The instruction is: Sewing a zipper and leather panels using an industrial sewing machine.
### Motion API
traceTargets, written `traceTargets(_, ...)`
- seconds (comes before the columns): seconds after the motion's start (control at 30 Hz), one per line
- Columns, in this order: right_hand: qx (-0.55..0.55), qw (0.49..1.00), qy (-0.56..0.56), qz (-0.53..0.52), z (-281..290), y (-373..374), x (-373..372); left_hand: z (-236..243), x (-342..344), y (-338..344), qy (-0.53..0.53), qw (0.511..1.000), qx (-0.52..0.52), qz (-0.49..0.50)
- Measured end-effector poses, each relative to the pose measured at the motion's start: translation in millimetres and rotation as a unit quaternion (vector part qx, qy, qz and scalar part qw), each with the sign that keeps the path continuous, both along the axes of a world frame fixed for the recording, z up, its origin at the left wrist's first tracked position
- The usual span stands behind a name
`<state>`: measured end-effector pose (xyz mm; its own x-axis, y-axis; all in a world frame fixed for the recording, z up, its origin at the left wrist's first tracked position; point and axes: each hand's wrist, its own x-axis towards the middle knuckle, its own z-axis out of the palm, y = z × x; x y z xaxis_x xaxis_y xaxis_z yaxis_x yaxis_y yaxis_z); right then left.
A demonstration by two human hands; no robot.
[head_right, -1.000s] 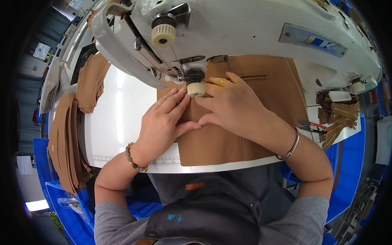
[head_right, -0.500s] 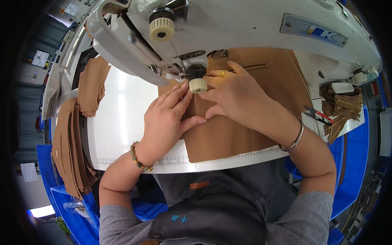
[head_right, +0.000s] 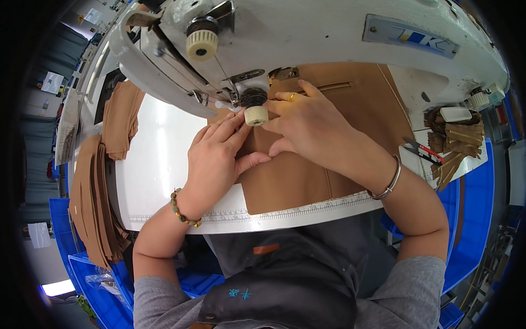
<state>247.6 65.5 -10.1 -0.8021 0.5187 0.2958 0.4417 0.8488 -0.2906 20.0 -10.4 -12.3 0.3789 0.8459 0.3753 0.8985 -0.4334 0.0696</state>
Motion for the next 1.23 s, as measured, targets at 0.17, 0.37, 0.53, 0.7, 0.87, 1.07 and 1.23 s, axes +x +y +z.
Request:
traceTargets(0.17, -0.004, 1.000, 0.004, 0.003, 0, 1, -1, 0, 0, 0, 0.003, 1.000, -0.001, 0.002)
traceTargets(0.37, 0.015, 0.997, 0.014, -0.071, 20, 6, 8, 1, -1, 2, 0.013, 1.000, 0.001, 0.002)
traceTargets(0.53, -0.059, 0.957, 0.192, -0.210, 31, 20, 14, 0, -3, 3, 0.007, 1.000, 0.006, -0.002)
traceTargets(0.7, -0.064, 0.945, 0.248, -0.204, 25, 18, 11, -1, -3, 2, 0.009, 1.000, 0.008, 0.000)
traceTargets(0.87, -0.042, 0.948, 0.259, -0.182, 26, 18, 10, 0, -2, 0, 0.021, 1.000, 0.002, -0.001)
traceTargets(1.07, -0.106, 0.976, 0.142, -0.124, 37, 20, 25, 0, -3, 1, 0.018, 1.000, 0.003, -0.004)
traceTargets(1.23, -0.052, 0.997, 0.020, -0.046, 31, 24, 26, 1, -4, 3, 0.004, 1.000, -0.001, -0.006)
